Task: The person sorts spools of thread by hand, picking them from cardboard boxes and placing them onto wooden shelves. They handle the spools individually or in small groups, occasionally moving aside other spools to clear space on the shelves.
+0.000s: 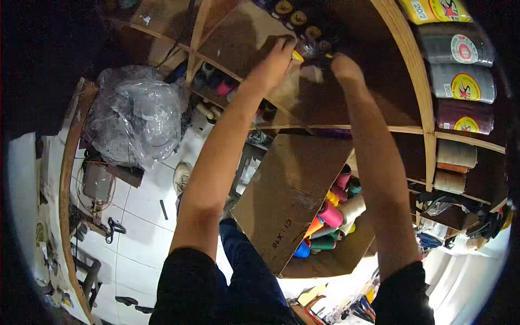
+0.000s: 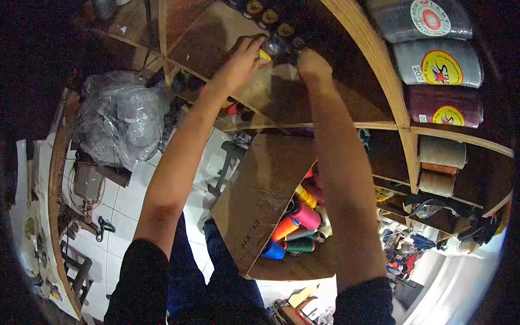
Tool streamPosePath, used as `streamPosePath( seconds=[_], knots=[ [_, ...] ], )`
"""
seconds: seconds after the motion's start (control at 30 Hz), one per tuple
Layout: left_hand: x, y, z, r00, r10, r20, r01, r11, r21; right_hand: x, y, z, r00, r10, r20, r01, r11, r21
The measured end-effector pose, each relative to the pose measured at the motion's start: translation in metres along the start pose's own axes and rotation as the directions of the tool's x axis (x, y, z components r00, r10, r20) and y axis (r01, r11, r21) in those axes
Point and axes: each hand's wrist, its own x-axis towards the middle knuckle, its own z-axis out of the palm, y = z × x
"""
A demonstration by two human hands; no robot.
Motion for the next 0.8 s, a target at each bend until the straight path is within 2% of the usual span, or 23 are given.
streamPosePath(
  seconds=[0.03,0.07,0.17,0.27,0.37,0.47,0.57,0.67,0.8],
  knots=[
    [-0.001,0.001,-0.003,0.991,0.115,-0.068,-0.111,0.992,0.053,0.011,0.01,-0.005,0.999,-0.03,0.026,0.029,0.999,0.034],
    [-0.002,0.004,-0.003,0.999,-0.036,0.027,0.037,0.998,-0.049,0.02,0.018,-0.004,0.998,-0.052,0.033,0.05,0.997,0.055],
    [-0.001,-0.008,0.014,0.999,-0.023,-0.024,0.021,0.998,-0.053,0.036,0.027,0.0,0.996,-0.089,0.013,0.088,0.994,0.068],
    [0.005,0.007,0.006,0.99,-0.138,0.027,0.14,0.977,-0.161,0.042,0.028,0.005,0.994,-0.11,-0.009,0.111,0.992,0.062],
    [0.017,0.016,0.004,0.954,-0.265,0.14,0.285,0.946,-0.153,0.047,0.029,0.003,0.991,-0.132,-0.017,0.133,0.988,0.072],
    [0.022,0.013,0.022,0.969,-0.237,0.071,0.246,0.954,-0.174,0.051,0.034,-0.002,0.99,-0.136,-0.029,0.138,0.988,0.068],
    [0.026,0.012,0.042,0.989,-0.131,-0.069,0.125,0.989,-0.085,0.055,0.037,-0.003,0.99,-0.137,-0.047,0.139,0.988,0.062],
    [0.03,0.021,0.044,0.989,-0.146,0.006,0.145,0.98,-0.138,0.057,0.038,-0.001,0.988,-0.143,-0.064,0.147,0.987,0.063],
    [0.035,0.016,0.063,0.991,-0.101,-0.091,0.086,0.984,-0.157,0.06,0.038,0.003,0.984,-0.159,-0.085,0.165,0.984,0.061]
  ],
)
